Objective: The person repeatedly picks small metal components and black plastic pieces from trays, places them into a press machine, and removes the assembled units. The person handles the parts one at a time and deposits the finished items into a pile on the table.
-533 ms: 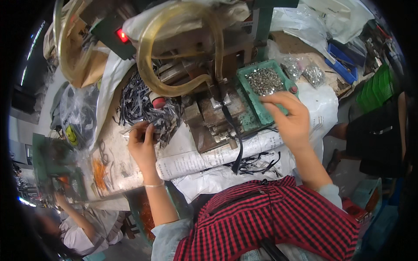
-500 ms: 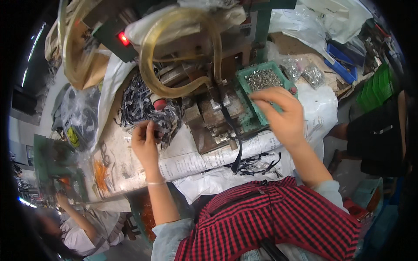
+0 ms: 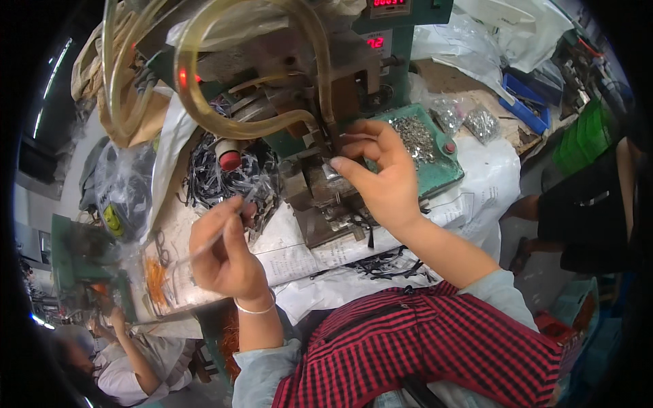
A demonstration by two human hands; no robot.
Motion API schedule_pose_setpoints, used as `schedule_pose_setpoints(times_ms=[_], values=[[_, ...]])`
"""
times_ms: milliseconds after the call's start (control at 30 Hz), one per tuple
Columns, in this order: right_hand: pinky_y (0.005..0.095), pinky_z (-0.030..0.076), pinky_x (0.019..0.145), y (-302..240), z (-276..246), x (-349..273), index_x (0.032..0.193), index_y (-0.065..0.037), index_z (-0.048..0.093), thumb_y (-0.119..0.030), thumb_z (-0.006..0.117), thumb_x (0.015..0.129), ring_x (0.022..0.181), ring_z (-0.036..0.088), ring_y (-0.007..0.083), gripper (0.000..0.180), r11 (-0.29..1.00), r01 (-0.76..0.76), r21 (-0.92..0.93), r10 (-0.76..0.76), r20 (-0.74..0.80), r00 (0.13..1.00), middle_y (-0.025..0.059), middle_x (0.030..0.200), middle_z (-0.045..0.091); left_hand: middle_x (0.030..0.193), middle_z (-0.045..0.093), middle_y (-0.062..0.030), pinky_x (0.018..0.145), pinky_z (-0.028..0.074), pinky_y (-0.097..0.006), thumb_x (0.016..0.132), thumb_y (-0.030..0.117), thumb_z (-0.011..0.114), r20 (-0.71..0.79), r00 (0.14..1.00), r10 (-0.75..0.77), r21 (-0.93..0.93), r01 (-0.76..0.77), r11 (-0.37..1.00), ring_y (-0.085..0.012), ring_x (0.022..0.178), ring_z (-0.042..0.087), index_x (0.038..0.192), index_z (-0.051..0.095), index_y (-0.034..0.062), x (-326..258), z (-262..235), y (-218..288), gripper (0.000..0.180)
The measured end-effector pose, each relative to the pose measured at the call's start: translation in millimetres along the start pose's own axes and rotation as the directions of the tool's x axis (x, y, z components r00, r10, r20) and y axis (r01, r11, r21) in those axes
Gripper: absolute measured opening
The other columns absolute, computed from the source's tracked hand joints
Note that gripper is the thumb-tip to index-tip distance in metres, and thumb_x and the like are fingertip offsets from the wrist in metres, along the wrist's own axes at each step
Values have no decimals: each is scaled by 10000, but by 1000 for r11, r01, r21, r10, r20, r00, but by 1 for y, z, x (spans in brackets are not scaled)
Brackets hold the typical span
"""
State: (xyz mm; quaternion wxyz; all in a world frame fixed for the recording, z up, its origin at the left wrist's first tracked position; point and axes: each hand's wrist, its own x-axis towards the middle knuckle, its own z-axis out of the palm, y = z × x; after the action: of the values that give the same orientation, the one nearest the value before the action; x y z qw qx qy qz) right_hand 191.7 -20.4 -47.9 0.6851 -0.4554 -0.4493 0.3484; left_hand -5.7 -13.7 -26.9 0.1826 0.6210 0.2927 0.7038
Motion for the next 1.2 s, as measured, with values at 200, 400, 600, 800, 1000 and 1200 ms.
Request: schedule_pose_setpoints(times_ms=[200,400,600,800,1000,1200], values=[[329,460,1018,-29,-12,-19,1357,30,471,64,563,824,1213,599,208,542,999,-48,24,43,183,982,141,1296,597,941,747,-116,515,435,-272,745,58,844,485,774,407,230,-562,795,-161,595,583,940,723,64,-24,26,-1,229],[365,422,1099,15,-78,33,1360,-13,522,87,544,795,1267,576,251,574,974,42,-224,-43,0,999,141,1290,627,949,730,-80,464,403,-229,738,105,855,514,662,545,130,-688,714,-102,517,545,929,717,87,-26,59,-25,237],[377,465,1019,79,-154,15,1143,-29,654,32,585,802,1095,646,297,353,837,25,-547,-157,-195,968,149,1130,687,949,732,-73,457,395,-228,727,101,859,535,643,547,131,-704,698,-90,516,537,919,717,107,-28,59,-30,238],[456,480,872,58,-132,-16,850,-55,708,-124,741,766,964,609,353,113,383,29,-923,-90,-5,996,124,891,648,958,748,-85,484,449,-260,698,56,865,529,708,467,144,-617,773,-142,581,609,953,726,88,-34,55,-25,292],[453,500,802,66,-124,-14,838,-64,685,-104,719,784,918,635,327,75,232,53,-971,-140,20,990,113,887,667,1163,730,-119,512,437,-268,740,75,831,482,829,283,177,-409,895,-145,620,602,1038,732,82,-74,25,-9,314],[439,501,811,75,-135,-11,895,-62,660,-76,689,805,860,652,337,95,381,66,-922,-270,-43,962,123,850,684,888,713,-137,614,532,-316,869,13,651,117,924,365,607,-358,710,-251,682,661,954,677,-24,-31,-62,32,96]])
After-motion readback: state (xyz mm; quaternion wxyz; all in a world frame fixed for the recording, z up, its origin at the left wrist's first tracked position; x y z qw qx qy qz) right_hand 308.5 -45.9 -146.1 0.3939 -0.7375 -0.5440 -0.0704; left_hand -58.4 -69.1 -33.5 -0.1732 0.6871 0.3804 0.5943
